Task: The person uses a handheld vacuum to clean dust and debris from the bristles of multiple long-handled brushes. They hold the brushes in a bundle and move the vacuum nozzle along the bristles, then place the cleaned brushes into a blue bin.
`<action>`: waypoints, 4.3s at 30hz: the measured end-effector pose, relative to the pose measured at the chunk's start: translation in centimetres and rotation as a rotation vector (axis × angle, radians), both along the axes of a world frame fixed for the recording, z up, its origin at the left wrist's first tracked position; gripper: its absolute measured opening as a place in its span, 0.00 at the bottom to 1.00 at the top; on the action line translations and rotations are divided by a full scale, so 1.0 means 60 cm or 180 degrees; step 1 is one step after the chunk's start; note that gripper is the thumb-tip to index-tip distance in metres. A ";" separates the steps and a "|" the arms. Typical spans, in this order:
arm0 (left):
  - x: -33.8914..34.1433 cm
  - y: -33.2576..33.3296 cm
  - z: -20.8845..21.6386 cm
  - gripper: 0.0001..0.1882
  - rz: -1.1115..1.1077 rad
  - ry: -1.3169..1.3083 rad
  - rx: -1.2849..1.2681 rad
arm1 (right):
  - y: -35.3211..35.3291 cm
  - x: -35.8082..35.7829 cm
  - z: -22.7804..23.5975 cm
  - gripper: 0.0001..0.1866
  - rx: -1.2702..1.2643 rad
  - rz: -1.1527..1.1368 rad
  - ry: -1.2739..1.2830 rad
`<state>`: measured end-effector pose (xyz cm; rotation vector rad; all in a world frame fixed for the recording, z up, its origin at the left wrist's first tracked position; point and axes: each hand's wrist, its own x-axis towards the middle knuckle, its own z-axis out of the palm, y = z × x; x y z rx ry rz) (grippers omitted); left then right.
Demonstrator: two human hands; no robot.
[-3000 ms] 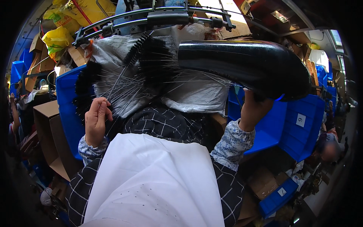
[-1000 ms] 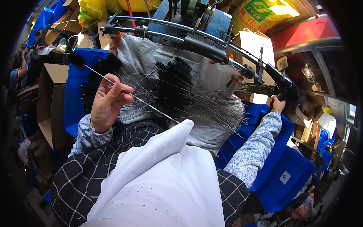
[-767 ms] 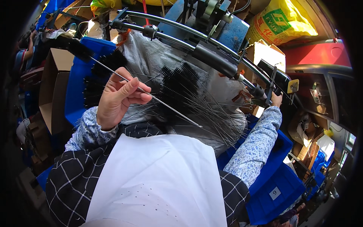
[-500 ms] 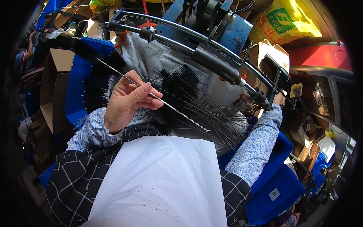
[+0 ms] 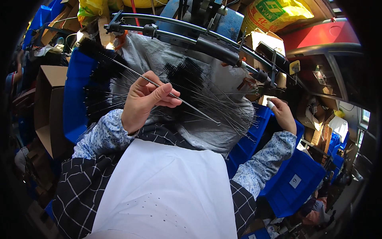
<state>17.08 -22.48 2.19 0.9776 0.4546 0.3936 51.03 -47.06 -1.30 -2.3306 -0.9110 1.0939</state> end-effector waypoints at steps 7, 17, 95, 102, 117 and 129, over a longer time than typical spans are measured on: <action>0.009 -0.060 -0.029 0.06 -0.0180 -0.0306 -0.0028 | 0.218 -0.319 0.128 0.12 0.2621 0.1383 -0.1455; -0.015 -0.043 -0.029 0.14 -0.0550 -0.0104 0.0804 | 0.275 -0.394 0.092 0.10 0.3035 0.0717 -0.1025; -0.256 0.156 -0.030 0.09 0.0978 0.2311 0.2701 | 0.414 -0.033 -0.130 0.22 0.0974 0.0090 -0.3717; -0.248 0.164 -0.034 0.10 0.0974 0.2238 0.2769 | 0.353 -0.065 -0.105 0.25 0.0602 -0.0665 -0.3145; -0.237 0.159 -0.015 0.09 0.0970 0.2243 0.2701 | 0.475 -0.170 -0.087 0.23 0.0862 -0.0577 -0.2730; -0.234 0.153 -0.020 0.09 0.0870 0.2233 0.2744 | 0.444 -0.141 -0.089 0.22 0.0624 -0.0366 -0.2974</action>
